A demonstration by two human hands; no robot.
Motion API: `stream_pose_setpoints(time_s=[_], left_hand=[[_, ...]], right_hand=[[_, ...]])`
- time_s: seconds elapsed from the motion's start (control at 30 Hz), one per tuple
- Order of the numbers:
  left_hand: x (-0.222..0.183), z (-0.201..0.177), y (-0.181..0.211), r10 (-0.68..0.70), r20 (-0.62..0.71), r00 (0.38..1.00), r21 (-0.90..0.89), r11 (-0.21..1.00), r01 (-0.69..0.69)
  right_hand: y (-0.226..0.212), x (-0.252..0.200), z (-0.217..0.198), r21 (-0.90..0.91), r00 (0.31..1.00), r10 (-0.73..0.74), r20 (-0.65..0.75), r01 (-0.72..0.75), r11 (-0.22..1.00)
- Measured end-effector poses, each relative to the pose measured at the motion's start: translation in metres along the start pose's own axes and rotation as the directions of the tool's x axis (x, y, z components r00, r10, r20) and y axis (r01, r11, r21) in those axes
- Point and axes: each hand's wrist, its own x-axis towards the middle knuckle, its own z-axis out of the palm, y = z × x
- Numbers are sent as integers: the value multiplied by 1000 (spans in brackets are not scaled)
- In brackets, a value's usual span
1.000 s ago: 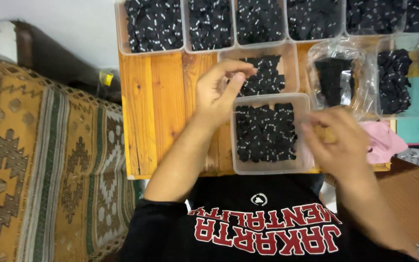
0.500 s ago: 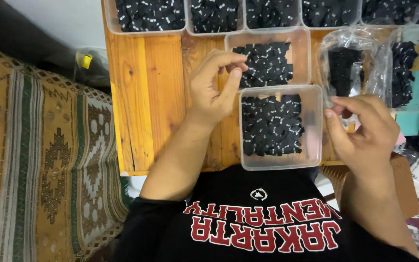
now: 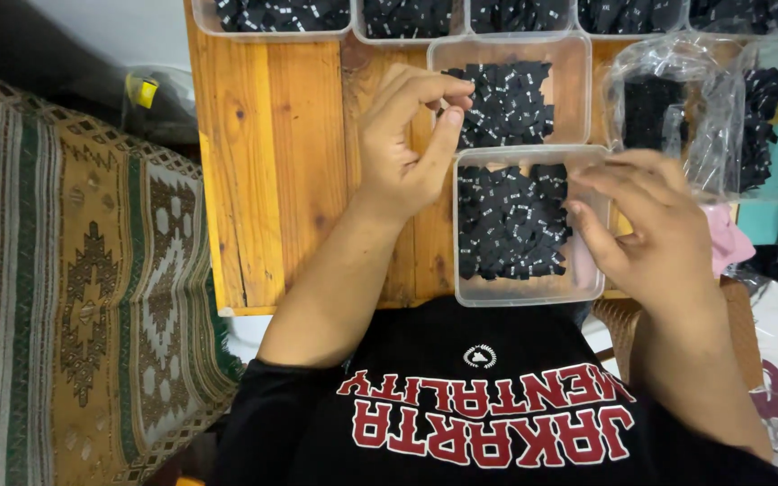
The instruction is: Sort and inspect small black plastic components into plastic containers on a wooden table
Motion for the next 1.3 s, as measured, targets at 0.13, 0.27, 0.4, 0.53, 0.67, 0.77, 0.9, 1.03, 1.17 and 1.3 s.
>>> stream_pose_setpoints(time_s=[0.13, 0.27, 0.4, 0.53, 0.67, 0.77, 0.9, 1.03, 1.17, 1.3], left_hand=[[2, -1, 4, 5, 8, 1000, 49, 999, -5], [0, -2, 1, -15, 2, 1000, 71, 997, 15], [2, -2, 5, -13, 4, 1000, 66, 998, 13], [3, -1, 7, 0, 15, 1000, 74, 997, -1], [2, -1, 6, -2, 34, 999, 63, 998, 0], [1, -1, 3, 8, 41, 999, 55, 998, -11], [-5, 1, -7, 10, 64, 998, -27, 1000, -8], [-10, 4, -12, 83, 323, 943, -241, 970, -3], [-4, -1, 19, 14, 490, 872, -63, 998, 19], [-4, 8, 2, 114, 453, 884, -66, 993, -94]], right_hand=[[13, -11, -1, -97, 1000, 20, -12, -21, 995], [24, -15, -4, -167, 984, 50, 171, -21, 986], [12, -8, 2, -216, 968, 23, 251, 33, 976], [2, -5, 16, -399, 916, -12, 401, 187, 898], [-1, 6, 25, -469, 884, -75, 461, 314, 825], [1, 9, 26, -468, 868, -79, 491, 339, 816], [3, 18, 19, -305, 884, -99, 457, 260, 916], [2, 16, 16, 46, 968, -237, 76, 234, 971], [4, 10, 16, 145, 965, -244, -93, 256, 956], [10, 6, 7, -19, 968, -227, 110, 230, 973]])
